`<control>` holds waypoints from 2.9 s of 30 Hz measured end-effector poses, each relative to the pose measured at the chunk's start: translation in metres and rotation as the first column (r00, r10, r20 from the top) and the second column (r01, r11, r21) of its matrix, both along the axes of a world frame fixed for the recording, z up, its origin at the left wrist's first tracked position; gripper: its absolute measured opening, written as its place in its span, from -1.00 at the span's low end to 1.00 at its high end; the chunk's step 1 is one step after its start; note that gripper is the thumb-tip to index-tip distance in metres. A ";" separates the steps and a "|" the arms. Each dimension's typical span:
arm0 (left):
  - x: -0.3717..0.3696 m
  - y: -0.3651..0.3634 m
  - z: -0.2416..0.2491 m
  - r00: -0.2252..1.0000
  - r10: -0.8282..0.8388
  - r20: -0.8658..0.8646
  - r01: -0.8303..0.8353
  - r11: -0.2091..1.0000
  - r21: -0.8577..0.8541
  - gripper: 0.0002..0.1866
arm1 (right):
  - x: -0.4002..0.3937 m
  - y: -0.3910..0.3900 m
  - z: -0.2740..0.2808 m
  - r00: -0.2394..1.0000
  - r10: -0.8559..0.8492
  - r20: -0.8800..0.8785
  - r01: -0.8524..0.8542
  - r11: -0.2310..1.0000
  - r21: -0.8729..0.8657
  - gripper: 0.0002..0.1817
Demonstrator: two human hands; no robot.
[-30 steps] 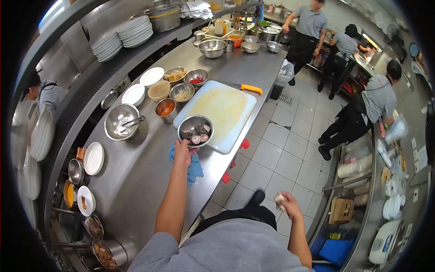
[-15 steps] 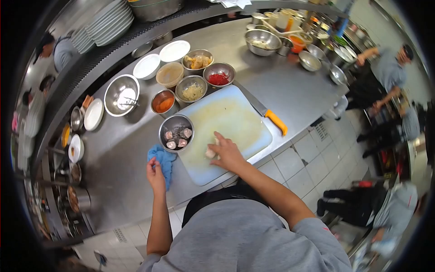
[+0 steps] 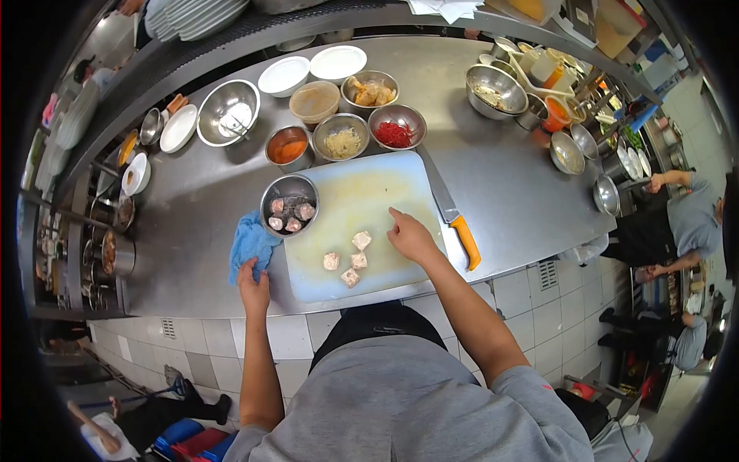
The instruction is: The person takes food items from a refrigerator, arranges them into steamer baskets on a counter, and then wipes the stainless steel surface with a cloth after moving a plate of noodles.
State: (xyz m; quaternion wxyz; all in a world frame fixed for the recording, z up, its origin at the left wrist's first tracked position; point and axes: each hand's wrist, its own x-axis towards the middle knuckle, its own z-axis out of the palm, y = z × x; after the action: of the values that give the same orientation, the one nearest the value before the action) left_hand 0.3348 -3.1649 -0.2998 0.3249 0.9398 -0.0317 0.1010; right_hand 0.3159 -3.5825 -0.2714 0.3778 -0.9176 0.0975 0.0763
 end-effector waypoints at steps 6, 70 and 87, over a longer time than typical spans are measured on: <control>-0.011 -0.027 0.030 0.996 0.064 0.065 -0.069 0.995 0.073 -0.68 | 0.020 -0.013 -0.004 0.999 0.044 0.007 -0.044 0.998 -0.036 -0.53; 0.043 -0.030 0.150 0.950 -0.258 -0.173 -0.026 0.488 -0.872 -0.45 | -0.316 -0.048 -0.142 0.493 -0.584 -0.645 0.850 0.482 0.213 -0.66; 0.159 -0.291 0.000 0.787 -0.588 -0.187 0.606 0.794 0.052 -0.37 | -0.518 0.058 -0.159 0.110 -0.694 -0.712 0.991 0.018 0.136 -0.78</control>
State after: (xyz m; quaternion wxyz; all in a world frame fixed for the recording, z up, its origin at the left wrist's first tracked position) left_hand 0.4942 -3.4563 -0.2996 0.2897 0.9027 -0.3065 -0.0850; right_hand -0.2021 -3.5243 -0.4306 0.5708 -0.4197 0.7031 0.0610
